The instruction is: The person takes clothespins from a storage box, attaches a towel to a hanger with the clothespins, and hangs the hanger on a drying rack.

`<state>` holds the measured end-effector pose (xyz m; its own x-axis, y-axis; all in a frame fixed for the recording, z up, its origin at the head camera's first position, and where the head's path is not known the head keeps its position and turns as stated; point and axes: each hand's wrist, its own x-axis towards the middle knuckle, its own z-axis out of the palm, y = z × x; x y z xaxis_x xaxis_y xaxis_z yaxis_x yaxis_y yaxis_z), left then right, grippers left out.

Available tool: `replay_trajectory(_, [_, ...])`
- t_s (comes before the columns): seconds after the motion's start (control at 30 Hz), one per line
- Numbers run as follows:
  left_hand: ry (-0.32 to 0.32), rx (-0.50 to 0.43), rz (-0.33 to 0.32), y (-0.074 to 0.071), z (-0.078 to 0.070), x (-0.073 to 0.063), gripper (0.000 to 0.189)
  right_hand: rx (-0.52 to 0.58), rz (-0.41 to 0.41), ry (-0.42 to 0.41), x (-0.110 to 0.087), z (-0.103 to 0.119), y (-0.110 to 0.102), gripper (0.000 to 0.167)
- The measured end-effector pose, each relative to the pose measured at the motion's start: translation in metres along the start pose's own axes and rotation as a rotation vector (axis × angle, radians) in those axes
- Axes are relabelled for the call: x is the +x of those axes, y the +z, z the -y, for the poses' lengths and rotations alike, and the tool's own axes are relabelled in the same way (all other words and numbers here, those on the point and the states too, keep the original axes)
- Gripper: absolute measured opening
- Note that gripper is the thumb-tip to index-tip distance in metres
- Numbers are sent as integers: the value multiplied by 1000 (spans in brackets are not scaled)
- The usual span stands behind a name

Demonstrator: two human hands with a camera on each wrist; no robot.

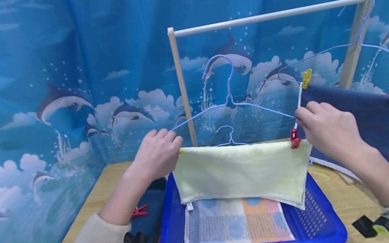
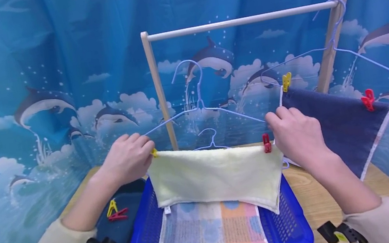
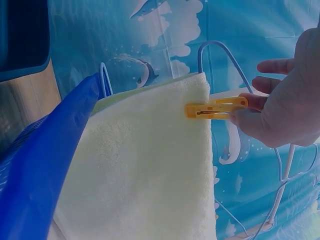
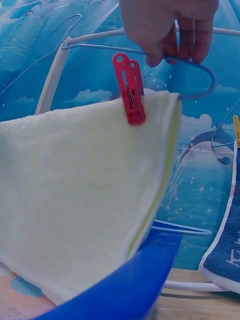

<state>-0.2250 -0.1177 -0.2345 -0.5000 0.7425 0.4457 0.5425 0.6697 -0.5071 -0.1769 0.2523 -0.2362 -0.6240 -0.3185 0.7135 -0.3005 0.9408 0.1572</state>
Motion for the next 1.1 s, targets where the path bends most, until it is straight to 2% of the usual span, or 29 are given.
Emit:
replay_trajectory(0.17, [-10, -11, -20, 2, 1, -5, 5, 20, 0, 0, -2, 2, -1, 22])
replay_trajectory(0.43, [-13, -22, -112, -1, 5, -5, 9, 21, -98, 12, 0, 1, -6, 21])
replay_trajectory(0.57, [-5, -11, -116, -3, 5, -4, 9, 27, -122, 31, 2, -1, -8, 20])
replay_trajectory(0.83, [25, -20, -121, -4, 4, -2, 7, -29, -145, 56, 2, 1, -8, 17])
replay_trajectory(1.1, [39, -37, -133, -4, 3, -1, 8, -50, -115, 60, 2, 1, -7, 16])
